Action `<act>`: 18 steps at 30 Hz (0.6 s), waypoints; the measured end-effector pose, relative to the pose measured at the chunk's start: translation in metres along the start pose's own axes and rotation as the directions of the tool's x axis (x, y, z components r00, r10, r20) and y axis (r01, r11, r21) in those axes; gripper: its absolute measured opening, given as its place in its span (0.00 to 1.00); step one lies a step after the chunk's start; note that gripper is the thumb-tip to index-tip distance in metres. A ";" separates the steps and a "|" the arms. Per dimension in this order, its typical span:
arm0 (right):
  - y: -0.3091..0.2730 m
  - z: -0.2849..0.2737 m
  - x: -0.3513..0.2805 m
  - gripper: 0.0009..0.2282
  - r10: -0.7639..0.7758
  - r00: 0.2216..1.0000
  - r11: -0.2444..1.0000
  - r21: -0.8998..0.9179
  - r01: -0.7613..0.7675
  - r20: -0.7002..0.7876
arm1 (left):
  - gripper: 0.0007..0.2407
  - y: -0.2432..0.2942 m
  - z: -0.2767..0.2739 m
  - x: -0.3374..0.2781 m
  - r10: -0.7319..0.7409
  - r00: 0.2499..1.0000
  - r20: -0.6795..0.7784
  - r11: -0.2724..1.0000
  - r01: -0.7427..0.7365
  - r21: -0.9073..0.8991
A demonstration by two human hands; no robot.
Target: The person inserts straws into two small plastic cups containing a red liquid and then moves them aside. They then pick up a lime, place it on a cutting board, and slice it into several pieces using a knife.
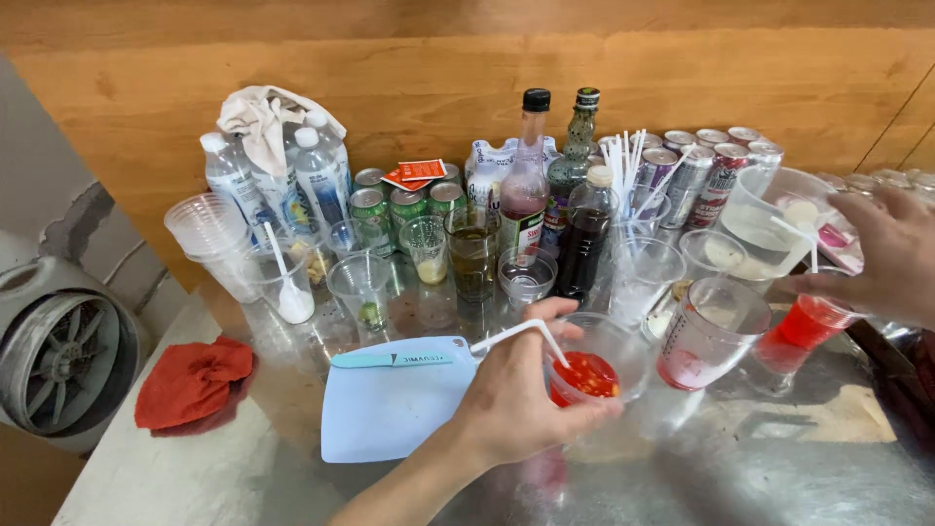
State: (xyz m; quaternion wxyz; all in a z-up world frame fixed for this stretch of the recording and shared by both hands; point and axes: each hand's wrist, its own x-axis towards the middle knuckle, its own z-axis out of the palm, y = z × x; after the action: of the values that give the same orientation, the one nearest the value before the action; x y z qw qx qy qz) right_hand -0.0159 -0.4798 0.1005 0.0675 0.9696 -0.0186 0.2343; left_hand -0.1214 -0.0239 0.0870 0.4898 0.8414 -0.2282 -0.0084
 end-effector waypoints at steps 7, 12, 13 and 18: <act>-0.170 -0.146 -0.062 0.63 -0.628 0.748 0.718 0.530 0.451 0.215 | 0.43 0.034 0.003 -0.009 0.098 0.993 0.060 0.988 -0.089 -0.127; -0.185 -0.151 -0.070 0.59 -0.664 0.656 0.660 0.695 0.287 0.359 | 0.45 0.046 -0.006 -0.020 0.137 0.985 0.103 0.961 -0.107 -0.254; -0.184 -0.147 -0.074 0.59 -0.666 0.655 0.658 0.696 0.288 0.359 | 0.45 0.047 -0.007 -0.022 0.135 0.986 0.101 0.962 -0.106 -0.253; -0.185 -0.148 -0.084 0.60 -0.637 0.731 0.577 0.780 0.242 0.245 | 0.45 0.048 -0.006 -0.022 0.151 0.985 0.089 0.959 -0.124 -0.256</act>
State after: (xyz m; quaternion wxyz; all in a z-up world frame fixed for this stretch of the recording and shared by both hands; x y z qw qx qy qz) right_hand -0.1445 -0.2753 0.1699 -0.2557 0.9146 0.3068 -0.0636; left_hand -0.1580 -0.0302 0.1251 0.5778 0.7537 -0.3094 -0.0483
